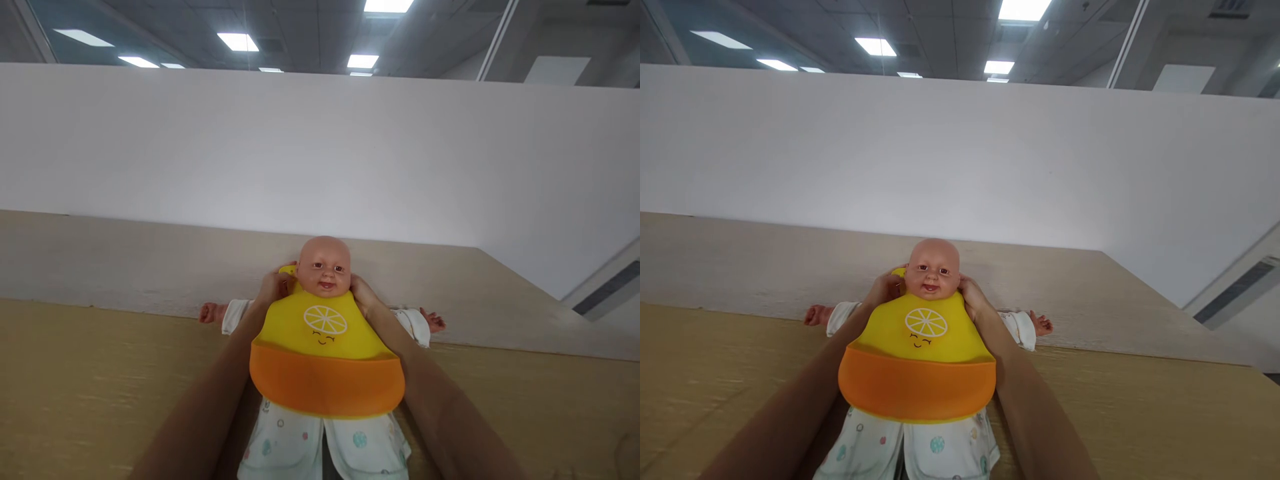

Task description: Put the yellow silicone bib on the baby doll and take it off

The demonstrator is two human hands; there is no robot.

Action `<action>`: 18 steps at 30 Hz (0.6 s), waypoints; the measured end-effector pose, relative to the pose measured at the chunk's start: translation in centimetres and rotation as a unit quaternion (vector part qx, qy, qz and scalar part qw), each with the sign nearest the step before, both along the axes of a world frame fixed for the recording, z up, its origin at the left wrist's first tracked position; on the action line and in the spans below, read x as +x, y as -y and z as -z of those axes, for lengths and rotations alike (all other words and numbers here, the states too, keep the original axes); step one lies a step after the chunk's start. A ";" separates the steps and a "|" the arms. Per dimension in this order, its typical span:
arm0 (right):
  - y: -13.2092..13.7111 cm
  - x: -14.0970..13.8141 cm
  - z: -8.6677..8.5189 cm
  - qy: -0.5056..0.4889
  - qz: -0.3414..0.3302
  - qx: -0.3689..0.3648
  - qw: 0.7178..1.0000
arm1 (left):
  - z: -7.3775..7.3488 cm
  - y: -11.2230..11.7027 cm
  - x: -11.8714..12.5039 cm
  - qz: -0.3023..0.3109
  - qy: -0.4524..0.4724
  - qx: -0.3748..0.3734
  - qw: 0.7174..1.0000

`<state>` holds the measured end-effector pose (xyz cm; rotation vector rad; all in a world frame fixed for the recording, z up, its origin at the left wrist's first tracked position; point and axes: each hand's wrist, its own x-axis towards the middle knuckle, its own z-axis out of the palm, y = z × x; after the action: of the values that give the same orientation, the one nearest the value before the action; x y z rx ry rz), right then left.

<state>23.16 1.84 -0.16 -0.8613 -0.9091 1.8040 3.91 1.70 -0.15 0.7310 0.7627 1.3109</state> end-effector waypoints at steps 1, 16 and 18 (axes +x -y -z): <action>0.0 0.0 0.0 0.006 0.004 0.004 1.000 | -0.1 0.0 0.0 0.007 0.008 -0.010 1.000; -0.1 0.1 0.3 0.000 0.002 -0.022 1.000 | 1.0 -0.3 -0.1 -0.043 -0.069 -0.010 0.997; -0.2 0.1 0.4 -0.003 0.000 -0.030 1.000 | 1.0 -0.3 -0.1 -0.041 -0.076 -0.009 0.996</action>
<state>23.27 2.05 -0.56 -0.8939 -0.8550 1.8401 3.82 1.99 -1.11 0.7988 0.9342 1.3313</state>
